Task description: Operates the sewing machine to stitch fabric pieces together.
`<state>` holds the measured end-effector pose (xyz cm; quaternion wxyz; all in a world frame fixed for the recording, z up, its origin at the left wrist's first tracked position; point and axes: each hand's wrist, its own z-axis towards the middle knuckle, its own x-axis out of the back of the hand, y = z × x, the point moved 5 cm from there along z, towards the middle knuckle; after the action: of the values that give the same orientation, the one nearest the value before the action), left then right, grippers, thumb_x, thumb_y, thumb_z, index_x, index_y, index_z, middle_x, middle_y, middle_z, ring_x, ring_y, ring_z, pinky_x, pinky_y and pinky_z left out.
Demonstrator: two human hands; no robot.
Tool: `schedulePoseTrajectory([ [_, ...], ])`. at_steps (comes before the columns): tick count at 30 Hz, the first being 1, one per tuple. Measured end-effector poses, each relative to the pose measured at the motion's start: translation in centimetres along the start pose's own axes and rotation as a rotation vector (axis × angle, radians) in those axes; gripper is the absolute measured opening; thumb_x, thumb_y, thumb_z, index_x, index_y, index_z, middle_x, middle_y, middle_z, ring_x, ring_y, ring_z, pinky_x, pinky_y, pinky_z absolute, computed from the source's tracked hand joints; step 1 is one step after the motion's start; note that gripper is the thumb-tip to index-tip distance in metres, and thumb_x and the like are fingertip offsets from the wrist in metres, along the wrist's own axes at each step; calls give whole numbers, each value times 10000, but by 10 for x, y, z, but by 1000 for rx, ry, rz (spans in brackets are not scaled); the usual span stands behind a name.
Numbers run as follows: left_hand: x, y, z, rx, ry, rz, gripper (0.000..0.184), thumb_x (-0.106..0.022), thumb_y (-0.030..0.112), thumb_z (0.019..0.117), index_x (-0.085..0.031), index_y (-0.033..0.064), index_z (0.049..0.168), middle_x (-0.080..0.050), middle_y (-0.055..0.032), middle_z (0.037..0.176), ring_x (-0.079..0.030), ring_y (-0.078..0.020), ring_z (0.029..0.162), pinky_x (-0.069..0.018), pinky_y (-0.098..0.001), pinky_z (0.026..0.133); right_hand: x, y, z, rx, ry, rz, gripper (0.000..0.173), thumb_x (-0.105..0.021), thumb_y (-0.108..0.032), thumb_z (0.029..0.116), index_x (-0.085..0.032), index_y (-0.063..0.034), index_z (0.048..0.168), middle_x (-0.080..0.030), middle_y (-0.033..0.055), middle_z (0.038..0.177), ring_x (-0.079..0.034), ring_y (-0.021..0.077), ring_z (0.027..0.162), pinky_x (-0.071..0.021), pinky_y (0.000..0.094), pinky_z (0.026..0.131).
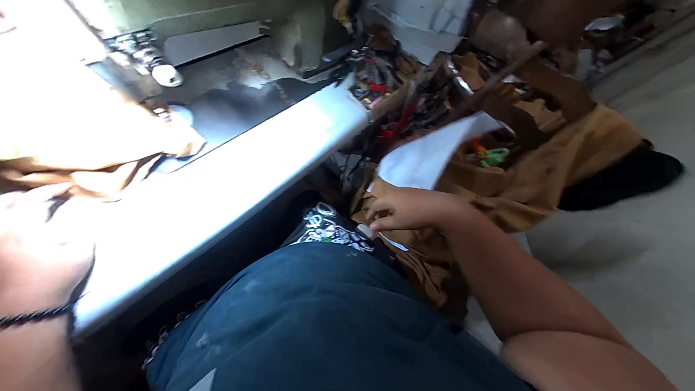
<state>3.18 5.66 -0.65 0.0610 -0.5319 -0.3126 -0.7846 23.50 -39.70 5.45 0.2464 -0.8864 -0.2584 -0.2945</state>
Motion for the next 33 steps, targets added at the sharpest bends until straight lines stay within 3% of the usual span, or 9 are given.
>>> schedulePoseTrajectory([
  [2,11,11,1,13,20,61,479,-482,291,1011,-550,70,1431,-488,-296,1450,-423,-547,1348,-295,-777,1025,15,14,-8,35,129,52,223,-664,-212,1011,-744,-39,1127,-739,137,1010,-709,280,948,-549,527,908],
  [6,23,28,6,89,1,138,397,-535,255,1005,-607,147,1380,-527,-224,1433,-457,-496,1328,-307,-745,1010,34,77,-14,-295,235,43,277,-668,-285,1010,-694,-21,1092,-683,179,841,-674,315,740,-563,559,729],
  [11,26,30,8,118,-65,183,476,-610,177,948,-572,168,1423,-520,-174,1456,-451,-446,1357,-318,-709,1032,40,78,-2,-248,254,11,338,-632,-270,1032,-668,-9,1244,-690,246,1073,-664,404,981,-485,642,897],
  [16,26,33,11,62,-5,195,438,-568,146,948,-589,137,1386,-536,-179,1426,-479,-415,1337,-326,-670,1029,71,-15,35,218,503,-3,183,-682,-140,987,-717,-50,1142,-723,134,1006,-703,288,902,-566,567,833],
  [19,29,50,15,-109,83,199,277,-567,195,979,-685,42,1178,-633,-214,1239,-578,-410,1218,-366,-647,1011,86,-107,84,502,664,-21,183,-691,-167,957,-749,-51,1087,-726,131,927,-701,275,818,-572,539,751],
  [22,33,74,24,-277,31,261,202,-603,146,926,-747,69,1046,-697,-155,1132,-613,-367,1145,-411,-601,1028,97,-179,137,616,682,-39,340,-711,-290,917,-712,-126,1215,-661,109,1225,-676,264,1048,-573,514,848],
  [27,29,52,48,-66,-424,485,482,-517,291,990,-548,271,1471,-556,-103,1450,-511,-332,1336,-357,-595,1090,110,-246,174,448,477,-448,490,-626,-456,958,-635,-134,1327,-684,161,1212,-670,361,1105,-538,586,846],
  [30,36,51,49,-82,-444,462,499,-564,182,943,-570,198,1442,-607,-151,1349,-540,-377,1281,-411,-590,1008,122,-248,180,450,412,-474,567,-591,-535,974,-610,-105,1343,-641,194,1290,-631,398,1175,-510,618,886],
  [33,42,56,47,-119,-455,448,419,-561,141,966,-610,116,1381,-627,-168,1293,-556,-367,1259,-386,-550,1063,128,-245,182,439,445,-412,633,-620,-595,945,-618,-98,1336,-621,188,1314,-626,381,1187,-511,599,916],
])
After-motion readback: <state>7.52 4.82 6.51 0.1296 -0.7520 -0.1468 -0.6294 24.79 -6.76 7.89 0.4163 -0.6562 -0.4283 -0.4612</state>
